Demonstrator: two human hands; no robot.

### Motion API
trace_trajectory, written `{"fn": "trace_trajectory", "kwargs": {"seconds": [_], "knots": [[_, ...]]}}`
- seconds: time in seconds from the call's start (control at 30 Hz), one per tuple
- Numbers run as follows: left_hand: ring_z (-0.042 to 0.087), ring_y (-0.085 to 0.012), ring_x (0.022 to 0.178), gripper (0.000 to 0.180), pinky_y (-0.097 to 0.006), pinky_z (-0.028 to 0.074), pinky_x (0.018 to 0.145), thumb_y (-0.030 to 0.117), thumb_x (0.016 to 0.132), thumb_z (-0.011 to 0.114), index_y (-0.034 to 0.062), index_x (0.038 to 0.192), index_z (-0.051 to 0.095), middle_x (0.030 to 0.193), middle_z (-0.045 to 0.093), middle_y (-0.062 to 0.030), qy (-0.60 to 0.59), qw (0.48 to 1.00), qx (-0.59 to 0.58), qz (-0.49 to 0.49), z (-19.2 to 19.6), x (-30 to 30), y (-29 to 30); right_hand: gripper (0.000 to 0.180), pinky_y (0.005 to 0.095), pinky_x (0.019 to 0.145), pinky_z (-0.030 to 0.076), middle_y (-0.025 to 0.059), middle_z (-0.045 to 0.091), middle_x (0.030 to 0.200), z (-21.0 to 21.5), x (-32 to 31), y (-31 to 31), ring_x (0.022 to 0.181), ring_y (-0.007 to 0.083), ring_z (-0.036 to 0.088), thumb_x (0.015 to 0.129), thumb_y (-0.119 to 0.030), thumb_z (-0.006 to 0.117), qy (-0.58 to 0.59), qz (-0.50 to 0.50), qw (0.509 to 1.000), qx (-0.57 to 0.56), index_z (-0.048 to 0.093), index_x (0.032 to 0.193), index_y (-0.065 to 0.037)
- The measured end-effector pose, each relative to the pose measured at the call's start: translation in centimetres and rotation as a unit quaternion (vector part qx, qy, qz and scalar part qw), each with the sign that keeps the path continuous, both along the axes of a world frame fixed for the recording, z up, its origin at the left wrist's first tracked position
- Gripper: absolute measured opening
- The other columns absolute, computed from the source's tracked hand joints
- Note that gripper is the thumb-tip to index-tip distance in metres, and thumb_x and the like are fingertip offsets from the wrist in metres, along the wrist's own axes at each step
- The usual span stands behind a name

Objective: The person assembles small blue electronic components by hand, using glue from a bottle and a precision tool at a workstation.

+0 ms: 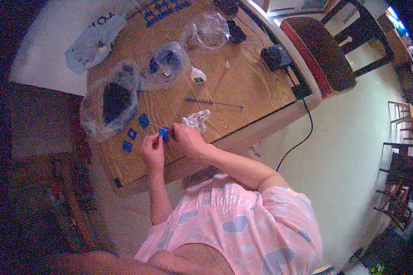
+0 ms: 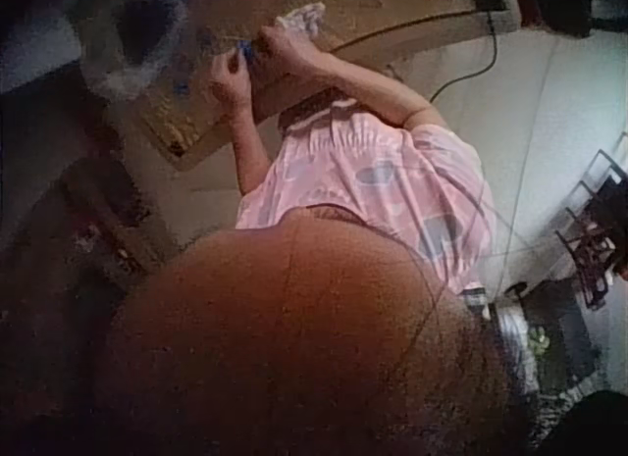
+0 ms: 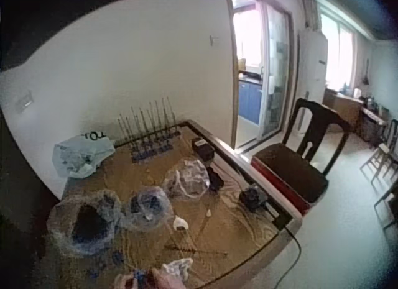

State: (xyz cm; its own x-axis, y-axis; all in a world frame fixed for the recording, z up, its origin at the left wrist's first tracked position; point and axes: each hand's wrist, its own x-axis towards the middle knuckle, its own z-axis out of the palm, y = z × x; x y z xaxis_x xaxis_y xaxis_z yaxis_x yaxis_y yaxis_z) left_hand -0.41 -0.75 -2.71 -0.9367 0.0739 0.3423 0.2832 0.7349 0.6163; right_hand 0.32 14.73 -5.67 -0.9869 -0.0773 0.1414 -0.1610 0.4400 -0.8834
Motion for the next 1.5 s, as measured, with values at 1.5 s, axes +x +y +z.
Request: {"fn": "trace_trajectory", "kwargs": {"seconds": [1.5], "knots": [[0.061, -0.0131, 0.093, 0.020, -0.025, 0.049, 0.083, -0.001, 0.084, 0.066, -0.0017, 0.103, 0.064, 0.102, 0.066, -0.0057, -0.107, 0.937, 0.320, 0.092, -4.8, 0.3, -2.2, 0.019, 0.0413, 0.069, 0.050, 0.0197, 0.063, 0.086, 2.0, 0.0, -0.6, 0.080, 0.0348, 0.064, 0.083, -0.014, 0.065, -0.047, 0.013, 0.994, -0.102, 0.057, 0.093, -0.001]]}}
